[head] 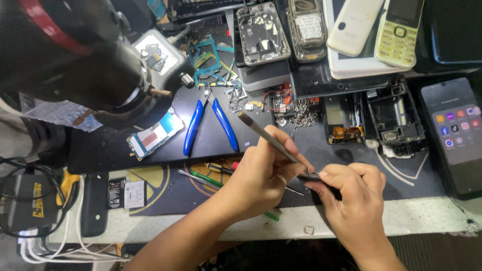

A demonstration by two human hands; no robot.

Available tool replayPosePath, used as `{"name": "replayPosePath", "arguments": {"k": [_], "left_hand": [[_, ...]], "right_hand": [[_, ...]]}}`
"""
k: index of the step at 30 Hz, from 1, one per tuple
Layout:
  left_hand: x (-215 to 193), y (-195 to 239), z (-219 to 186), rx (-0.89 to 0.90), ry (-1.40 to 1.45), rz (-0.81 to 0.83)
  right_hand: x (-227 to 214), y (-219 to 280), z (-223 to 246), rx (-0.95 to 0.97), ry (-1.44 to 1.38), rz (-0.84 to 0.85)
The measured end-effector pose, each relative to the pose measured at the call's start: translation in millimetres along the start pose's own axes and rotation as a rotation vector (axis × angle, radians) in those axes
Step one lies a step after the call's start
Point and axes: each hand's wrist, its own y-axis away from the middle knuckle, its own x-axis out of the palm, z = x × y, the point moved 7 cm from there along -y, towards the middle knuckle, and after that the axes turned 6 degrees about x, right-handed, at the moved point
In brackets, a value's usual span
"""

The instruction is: The person uses a metal prying tool to carefully separate the casing of a small electronic device, likely a mobile phone, on a cluttered workbench. They repeatedly insert the tool into the seam and apply leverage to pry the halves apart while holding the device steady.

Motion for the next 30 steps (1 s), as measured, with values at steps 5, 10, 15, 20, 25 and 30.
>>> {"name": "replayPosePath", "arguments": {"k": [5,10,15,20,25,30], "left_hand": [[1,9,0,0.1,-0.01,0.006],[1,8,3,0.095,0.037,0.002],[-2,8,5,0.039,0.052,0.06],[0,4,-2,0.051,0.049,0.053],[2,10,-10,0.076,-0.036,0.05],[2,10,-30,0.14,-0.23,0.088]], "right_hand": [[1,0,1,0.023,-0.021,-0.003],[-2,1,2,0.024,-0.046,-0.005],[-6,-2,8,0.031,-0.023,-0.01],[-27,-17,22,0.044,-0.007,-0.015],[-34,-47,20,0.121,-0.359,0.183],[-8,-77,30,0.073,-0.781,0.46]]}}
